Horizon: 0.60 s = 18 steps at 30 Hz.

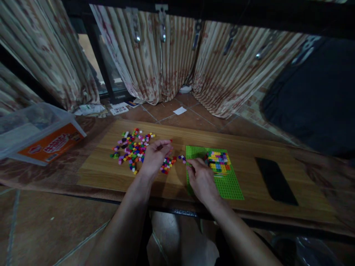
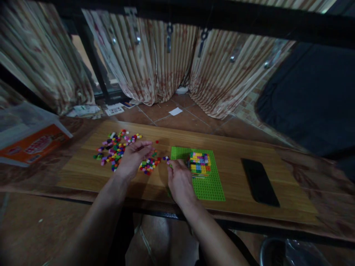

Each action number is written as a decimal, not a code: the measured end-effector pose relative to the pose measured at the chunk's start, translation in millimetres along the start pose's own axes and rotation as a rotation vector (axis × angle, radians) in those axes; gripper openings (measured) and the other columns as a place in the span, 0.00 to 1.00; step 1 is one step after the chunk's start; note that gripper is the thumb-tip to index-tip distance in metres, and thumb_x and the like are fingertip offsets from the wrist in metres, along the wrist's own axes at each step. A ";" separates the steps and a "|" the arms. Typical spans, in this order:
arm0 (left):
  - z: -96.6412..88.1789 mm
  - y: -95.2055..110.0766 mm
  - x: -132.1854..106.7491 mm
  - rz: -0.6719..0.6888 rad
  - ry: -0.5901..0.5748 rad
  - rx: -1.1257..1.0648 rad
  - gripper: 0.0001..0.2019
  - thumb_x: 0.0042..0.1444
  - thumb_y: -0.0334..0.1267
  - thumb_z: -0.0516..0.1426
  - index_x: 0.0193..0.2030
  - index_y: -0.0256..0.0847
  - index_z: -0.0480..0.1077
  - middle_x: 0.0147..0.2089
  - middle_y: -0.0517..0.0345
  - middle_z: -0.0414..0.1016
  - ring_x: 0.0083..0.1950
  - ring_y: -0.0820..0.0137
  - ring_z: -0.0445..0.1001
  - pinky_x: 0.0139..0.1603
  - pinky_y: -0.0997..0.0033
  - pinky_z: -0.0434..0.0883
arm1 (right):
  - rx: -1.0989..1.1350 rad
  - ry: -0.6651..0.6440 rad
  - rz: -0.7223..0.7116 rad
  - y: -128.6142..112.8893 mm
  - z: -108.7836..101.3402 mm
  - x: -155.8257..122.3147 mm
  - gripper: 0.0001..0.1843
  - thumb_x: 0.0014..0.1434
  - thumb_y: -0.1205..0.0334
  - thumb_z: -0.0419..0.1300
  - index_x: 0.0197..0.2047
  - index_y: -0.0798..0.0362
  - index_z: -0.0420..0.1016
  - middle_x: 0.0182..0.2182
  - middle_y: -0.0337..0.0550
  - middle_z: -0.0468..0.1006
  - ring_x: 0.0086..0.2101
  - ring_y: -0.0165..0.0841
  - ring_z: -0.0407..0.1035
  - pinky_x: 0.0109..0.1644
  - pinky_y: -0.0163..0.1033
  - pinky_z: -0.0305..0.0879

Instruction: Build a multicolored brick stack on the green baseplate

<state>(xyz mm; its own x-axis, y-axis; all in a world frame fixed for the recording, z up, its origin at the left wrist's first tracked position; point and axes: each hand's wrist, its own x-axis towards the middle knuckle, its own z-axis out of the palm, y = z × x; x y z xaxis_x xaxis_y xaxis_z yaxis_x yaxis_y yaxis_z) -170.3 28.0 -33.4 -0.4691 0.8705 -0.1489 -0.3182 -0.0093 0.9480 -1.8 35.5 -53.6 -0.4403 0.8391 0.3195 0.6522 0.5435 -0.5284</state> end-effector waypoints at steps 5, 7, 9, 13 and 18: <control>1.6 1.3 -3.6 -0.008 -0.012 -0.008 0.10 0.41 0.36 0.65 0.32 0.36 0.75 0.30 0.57 0.77 0.34 0.71 0.75 0.39 0.70 0.72 | -0.160 -0.013 0.096 -0.5 16.9 8.1 0.11 0.62 0.67 0.52 0.41 0.57 0.76 0.38 0.50 0.75 0.35 0.37 0.71 0.41 0.40 0.67; 1.6 2.3 -5.3 -0.016 -0.015 -0.010 0.09 0.42 0.35 0.65 0.32 0.36 0.75 0.30 0.57 0.77 0.35 0.71 0.75 0.39 0.71 0.72 | -0.218 -0.015 0.143 -0.8 22.2 11.9 0.10 0.62 0.67 0.52 0.39 0.57 0.76 0.37 0.50 0.74 0.34 0.37 0.71 0.39 0.39 0.66; 1.3 3.2 -6.2 -0.022 -0.018 -0.012 0.09 0.42 0.35 0.64 0.32 0.36 0.75 0.31 0.57 0.77 0.35 0.71 0.75 0.39 0.71 0.72 | -0.249 -0.024 0.163 -0.9 25.4 14.6 0.09 0.61 0.68 0.53 0.37 0.57 0.76 0.37 0.49 0.74 0.33 0.36 0.70 0.38 0.38 0.65; 1.5 3.8 -5.6 -0.031 -0.020 -0.005 0.10 0.41 0.36 0.65 0.33 0.36 0.75 0.31 0.57 0.77 0.35 0.71 0.75 0.40 0.71 0.71 | -0.195 -0.015 0.136 -2.1 24.9 14.4 0.09 0.60 0.68 0.54 0.35 0.56 0.76 0.35 0.48 0.75 0.34 0.35 0.71 0.39 0.37 0.65; 3.2 2.4 -4.2 -0.026 -0.028 0.019 0.10 0.42 0.37 0.65 0.33 0.36 0.75 0.31 0.57 0.77 0.35 0.71 0.75 0.41 0.70 0.71 | 0.184 -0.013 0.122 -9.2 12.8 6.1 0.07 0.58 0.64 0.56 0.34 0.53 0.76 0.30 0.42 0.79 0.30 0.33 0.73 0.38 0.37 0.67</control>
<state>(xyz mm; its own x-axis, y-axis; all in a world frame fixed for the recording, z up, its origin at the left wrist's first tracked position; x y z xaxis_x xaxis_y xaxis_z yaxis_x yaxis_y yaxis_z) -166.4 25.9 -29.6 -0.4378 0.8836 -0.1658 -0.3144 0.0222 0.9490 -18.4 35.3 -56.8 -0.3742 0.8971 0.2347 0.5778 0.4235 -0.6977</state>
